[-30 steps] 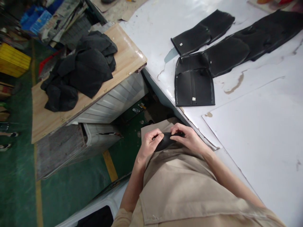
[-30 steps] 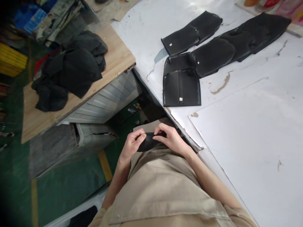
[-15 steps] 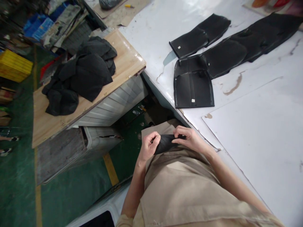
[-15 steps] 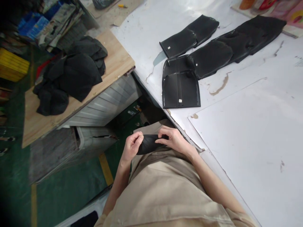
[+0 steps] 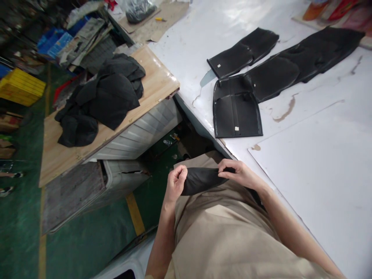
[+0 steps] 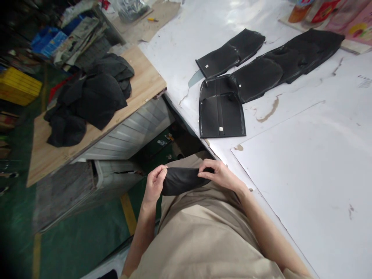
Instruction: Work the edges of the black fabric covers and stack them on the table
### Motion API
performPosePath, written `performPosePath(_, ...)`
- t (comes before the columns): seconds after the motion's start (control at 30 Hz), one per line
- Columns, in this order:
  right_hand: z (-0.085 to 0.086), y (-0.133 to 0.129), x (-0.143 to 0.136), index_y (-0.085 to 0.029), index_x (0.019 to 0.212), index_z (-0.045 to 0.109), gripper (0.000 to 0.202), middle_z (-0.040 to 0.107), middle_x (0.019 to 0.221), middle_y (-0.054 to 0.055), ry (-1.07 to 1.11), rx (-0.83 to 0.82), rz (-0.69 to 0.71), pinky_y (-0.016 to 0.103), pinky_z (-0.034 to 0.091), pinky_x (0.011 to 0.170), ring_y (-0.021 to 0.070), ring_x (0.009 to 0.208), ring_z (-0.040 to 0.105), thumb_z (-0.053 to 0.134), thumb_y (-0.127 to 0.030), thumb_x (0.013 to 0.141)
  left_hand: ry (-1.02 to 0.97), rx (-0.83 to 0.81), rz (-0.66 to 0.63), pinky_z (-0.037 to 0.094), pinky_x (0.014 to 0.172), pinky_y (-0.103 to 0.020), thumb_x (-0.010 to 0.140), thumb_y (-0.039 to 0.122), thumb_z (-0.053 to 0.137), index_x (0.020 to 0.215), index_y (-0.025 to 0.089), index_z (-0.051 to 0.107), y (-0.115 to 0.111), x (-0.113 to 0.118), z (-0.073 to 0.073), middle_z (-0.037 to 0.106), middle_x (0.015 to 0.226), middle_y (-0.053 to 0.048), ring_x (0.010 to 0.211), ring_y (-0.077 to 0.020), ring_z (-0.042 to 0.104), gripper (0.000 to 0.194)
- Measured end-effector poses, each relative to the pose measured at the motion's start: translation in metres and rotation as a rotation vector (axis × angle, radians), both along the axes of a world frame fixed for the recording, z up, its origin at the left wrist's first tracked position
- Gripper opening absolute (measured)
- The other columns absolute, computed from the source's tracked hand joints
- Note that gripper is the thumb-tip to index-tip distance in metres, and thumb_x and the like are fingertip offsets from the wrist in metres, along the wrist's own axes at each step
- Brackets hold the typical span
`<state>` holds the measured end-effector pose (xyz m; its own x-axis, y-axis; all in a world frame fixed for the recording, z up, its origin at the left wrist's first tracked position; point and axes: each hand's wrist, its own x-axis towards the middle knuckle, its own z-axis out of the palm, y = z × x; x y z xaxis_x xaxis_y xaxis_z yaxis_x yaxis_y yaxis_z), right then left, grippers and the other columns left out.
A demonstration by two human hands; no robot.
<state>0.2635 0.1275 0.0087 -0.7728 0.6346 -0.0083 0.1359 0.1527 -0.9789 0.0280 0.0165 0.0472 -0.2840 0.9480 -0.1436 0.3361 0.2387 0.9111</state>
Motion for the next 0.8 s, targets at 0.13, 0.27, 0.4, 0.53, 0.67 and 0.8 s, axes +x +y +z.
performPosePath(0.13,0.008,-0.008,-0.015,-0.019,0.081,0.063,0.018,0.065,0.084,0.003,0.002,0.004,-0.053,0.028,0.046,0.075,0.0176,0.081,0.060,0.062,-0.035,0.089,0.011,0.018,-0.045,0.035,0.063,-0.023,0.093,0.032,0.045,0.068,0.018,0.045,0.001,0.003,-0.003,0.040,0.067,0.001,0.066,-0.0127,0.041,0.028)
performPosePath(0.27,0.011,-0.013,-0.024,-0.019,0.077,0.058,0.021,0.060,0.073,0.000,-0.097,0.015,-0.145,0.025,0.041,0.063,0.0144,0.067,0.054,0.055,-0.033,0.093,0.030,0.049,-0.037,0.034,0.063,-0.023,0.093,0.031,0.044,0.068,0.018,0.044,0.001,0.006,-0.007,0.040,0.067,0.002,0.065,-0.0121,0.041,0.028)
performPosePath(0.4,0.010,-0.013,-0.023,-0.019,0.076,0.055,0.022,0.057,0.070,-0.001,-0.102,-0.002,-0.147,0.024,0.039,0.062,0.0133,0.066,0.052,0.052,-0.031,0.094,0.020,0.081,-0.013,0.035,0.064,-0.023,0.093,0.029,0.044,0.068,0.018,0.044,-0.001,0.007,-0.011,0.039,0.067,0.002,0.066,-0.0124,0.041,0.027)
performPosePath(0.53,0.006,-0.015,-0.025,-0.019,0.074,0.056,0.023,0.054,0.068,-0.002,-0.128,-0.009,-0.153,0.025,0.036,0.060,0.0130,0.064,0.050,0.054,-0.032,0.093,0.011,0.079,0.001,0.035,0.065,-0.024,0.093,0.030,0.044,0.067,0.018,0.043,-0.001,0.008,-0.013,0.038,0.067,0.001,0.067,-0.0130,0.041,0.029)
performPosePath(0.67,-0.004,-0.017,-0.028,-0.020,0.073,0.052,0.023,0.057,0.068,-0.003,-0.092,-0.072,-0.257,0.025,0.038,0.059,0.0134,0.065,0.052,0.063,-0.035,0.087,-0.009,0.066,0.058,0.035,0.065,-0.024,0.092,0.033,0.046,0.065,0.018,0.044,-0.001,0.007,-0.013,0.040,0.067,0.001,0.068,-0.0136,0.041,0.030)
performPosePath(0.8,-0.012,-0.010,-0.017,-0.021,0.080,0.053,0.024,0.060,0.070,-0.002,-0.051,-0.163,-0.369,0.025,0.041,0.060,0.0142,0.065,0.055,0.071,-0.038,0.080,-0.099,0.031,0.186,0.034,0.062,-0.023,0.090,0.037,0.048,0.062,0.019,0.042,-0.003,0.004,-0.010,0.039,0.064,0.001,0.064,-0.0132,0.040,0.033)
